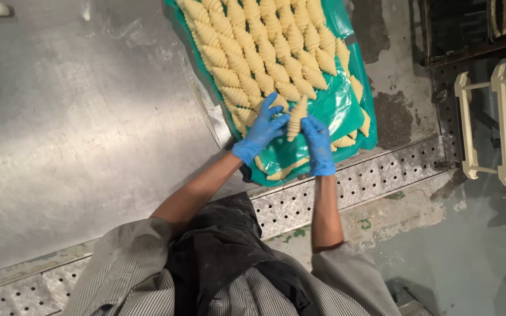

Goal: The recorder is rolling pieces of dough into croissant shapes at a work table.

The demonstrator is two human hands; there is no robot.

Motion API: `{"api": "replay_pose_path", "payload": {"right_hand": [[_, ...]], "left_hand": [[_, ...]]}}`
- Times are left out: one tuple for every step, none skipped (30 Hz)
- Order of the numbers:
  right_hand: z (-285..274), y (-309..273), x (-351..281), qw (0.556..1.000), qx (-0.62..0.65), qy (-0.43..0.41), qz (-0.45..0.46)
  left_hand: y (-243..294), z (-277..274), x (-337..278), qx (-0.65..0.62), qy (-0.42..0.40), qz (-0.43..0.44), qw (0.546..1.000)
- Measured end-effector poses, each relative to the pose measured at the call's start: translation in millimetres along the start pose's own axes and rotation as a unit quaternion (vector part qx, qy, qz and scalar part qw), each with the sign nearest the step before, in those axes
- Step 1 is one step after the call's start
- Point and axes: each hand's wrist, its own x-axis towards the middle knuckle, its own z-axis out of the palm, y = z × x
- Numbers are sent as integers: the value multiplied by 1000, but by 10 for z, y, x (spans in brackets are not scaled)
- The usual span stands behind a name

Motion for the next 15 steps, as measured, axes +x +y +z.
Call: {"api": "replay_pose_path", "payload": {"right_hand": [[-121,-70,67,998,-50,40,-15],[-246,-143,134,991,-100,79,-29],[-359,-274,251,991,-100,80,-29],[-472,-414,390,981,-158,88,-65],[-582,-550,529,966,-216,97,-100],[-631,-640,633,967,-216,95,-97],[-678,-726,737,949,-275,95,-123],[-709,-806,855,926,-332,93,-150],[-758,-764,933,927,-331,91,-149],[-814,-738,1019,906,-384,88,-158],[-865,-712,1104,881,-435,84,-167],[-854,-681,1131,881,-435,80,-167],[-837,-648,1156,891,-417,69,-165],[-829,-618,1166,900,-400,58,-161],[-837,-552,1159,900,-401,55,-160]], "left_hand": [[-28,31,84,24,34,-5,999],[-62,64,168,47,69,-10,996],[-5,21,66,48,68,-10,996],[57,-21,-26,94,49,26,994],[116,-67,-121,140,30,61,988],[85,-196,-164,139,33,60,988],[53,-327,-210,157,44,75,984],[40,-470,-254,176,55,91,979],[42,-622,-348,177,58,90,978],[45,-763,-426,182,76,129,972],[53,-907,-508,187,95,169,963],[153,-999,-632,186,98,170,963],[255,-1093,-762,193,124,173,958],[340,-1180,-900,199,150,174,953],[333,-1358,-1015,197,153,175,952]]}}
